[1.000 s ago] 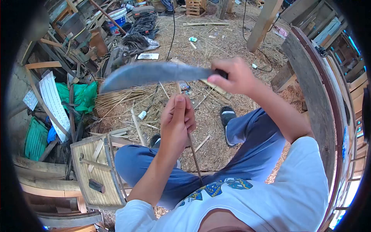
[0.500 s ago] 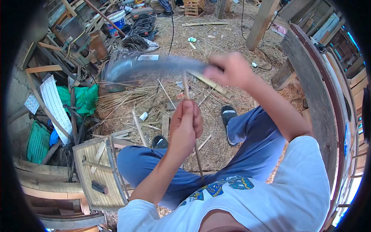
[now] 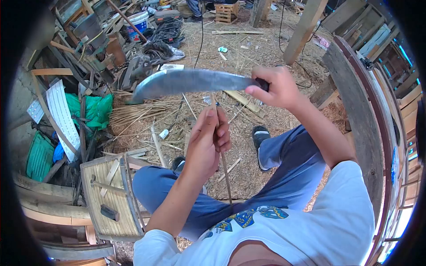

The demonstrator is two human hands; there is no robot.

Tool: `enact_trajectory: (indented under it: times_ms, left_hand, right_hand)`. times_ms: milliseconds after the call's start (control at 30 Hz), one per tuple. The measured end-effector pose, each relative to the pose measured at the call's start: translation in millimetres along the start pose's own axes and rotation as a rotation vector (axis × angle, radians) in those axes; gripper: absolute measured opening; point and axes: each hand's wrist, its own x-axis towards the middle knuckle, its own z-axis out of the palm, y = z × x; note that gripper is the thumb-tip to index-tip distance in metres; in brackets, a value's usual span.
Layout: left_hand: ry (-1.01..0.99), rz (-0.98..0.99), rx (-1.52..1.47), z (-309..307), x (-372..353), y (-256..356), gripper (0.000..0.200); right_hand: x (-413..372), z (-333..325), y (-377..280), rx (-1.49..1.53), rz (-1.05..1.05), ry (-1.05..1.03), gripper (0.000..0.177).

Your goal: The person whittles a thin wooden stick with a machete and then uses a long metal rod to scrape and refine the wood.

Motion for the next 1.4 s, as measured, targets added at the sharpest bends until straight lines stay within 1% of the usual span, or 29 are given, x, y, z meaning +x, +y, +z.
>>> enact_trajectory:
  times_ms: [67, 100, 167, 267, 300, 367, 467, 567, 667, 767, 900, 1000, 1067, 1100, 1167, 1200, 1233, 1267, 1333, 1367, 1400]
  left_hand:
    - [0.045, -0.01, 0.025, 0.5, 1.1, 3.8, 0.028]
    - [0.05, -0.001, 0.03, -0.4, 1.3, 3.2, 0.027]
    - [0.055, 0.013, 0.038, -3.2, 3.0, -0.5, 0.026]
    - [-0.019, 0.016, 0.052, -8.5, 5.4, -4.6, 0.026]
    - [-0.013, -0.003, 0.055, -7.6, 6.2, -5.1, 0.026]
    - [-0.001, -0.039, 0.062, -4.4, 7.1, -6.8, 0.026]
    - [0.034, -0.009, 0.096, 0.2, 10.2, -8.2, 0.028]
    - [0.115, 0.015, 0.174, 6.4, 11.3, -9.7, 0.028]
    - [0.202, 0.093, 0.333, 12.0, 11.2, -17.2, 0.029]
    - [0.197, 0.092, 0.38, 13.3, 9.5, -20.5, 0.029]
    - [0.178, 0.076, 0.32, 15.2, 8.7, -22.9, 0.029]
    - [0.169, 0.077, 0.279, 12.9, 10.2, -24.1, 0.029]
    - [0.188, 0.067, 0.27, 15.7, 10.7, -21.7, 0.029]
    - [0.172, 0.104, 0.33, 15.5, 10.2, -21.7, 0.029]
    - [0.138, 0.181, 0.444, 15.7, 7.7, -24.1, 0.029]
    - [0.093, 0.193, 0.431, 20.8, 2.9, -25.8, 0.029]
    - [0.045, 0.205, 0.423, 27.2, -4.5, -25.9, 0.029]
    - [0.0, 0.22, 0.417, 30.0, -7.5, -24.3, 0.03]
    - [0.066, 0.203, 0.38, 22.3, 4.4, -24.8, 0.029]
    - [0.097, 0.189, 0.363, 18.4, 9.5, -22.1, 0.028]
    - [0.127, 0.17, 0.352, 13.9, 12.0, -20.2, 0.028]
  right_hand:
    - [0.0, -0.1, -4.3, -0.045, -0.11, -0.022, 0.054]
    - [-0.3, 2.6, -6.3, -0.054, -0.172, 0.013, 0.055]
    - [-0.9, 5.6, -11.2, -0.047, -0.194, -0.02, 0.056]
    - [-1.1, 5.3, -18.7, -0.085, -0.224, -0.041, 0.057]
    - [-1.2, 5.1, -19.9, -0.103, -0.235, -0.043, 0.058]
    - [-1.6, 5.6, -18.7, -0.099, -0.23, -0.051, 0.059]
    - [-1.5, 5.9, -17.5, -0.1, -0.216, -0.066, 0.061]
    - [-2.3, 5.2, -16.6, -0.121, -0.209, -0.068, 0.062]
    - [-3.4, 5.4, -12.1, -0.124, -0.207, -0.098, 0.062]
    - [-4.5, 8.7, -5.9, -0.103, -0.222, -0.112, 0.062]
    - [-6.2, 6.2, -3.2, -0.1, -0.229, -0.126, 0.058]
    - [-3.4, 7.1, -1.3, -0.113, -0.259, -0.079, 0.059]
    - [-1.0, 6.2, 3.7, -0.119, -0.184, -0.084, 0.058]
    - [1.5, 5.7, 7.5, -0.122, -0.146, -0.085, 0.058]
    - [17.2, 5.4, 25.8, -0.04, 0.228, -0.024, 0.062]
    - [24.2, 1.7, 34.8, -0.001, 0.414, 0.009, 0.064]
    - [25.4, -7.4, 40.4, 0.047, 0.55, 0.016, 0.066]
    - [18.8, -7.9, 46.6, 0.06, 0.507, 0.087, 0.066]
    - [15.0, -6.1, 51.5, 0.079, 0.392, 0.201, 0.065]
    - [11.9, -3.2, 51.6, 0.144, 0.36, 0.195, 0.059]
    - [11.0, -3.5, 42.3, 0.148, 0.291, 0.154, 0.057]
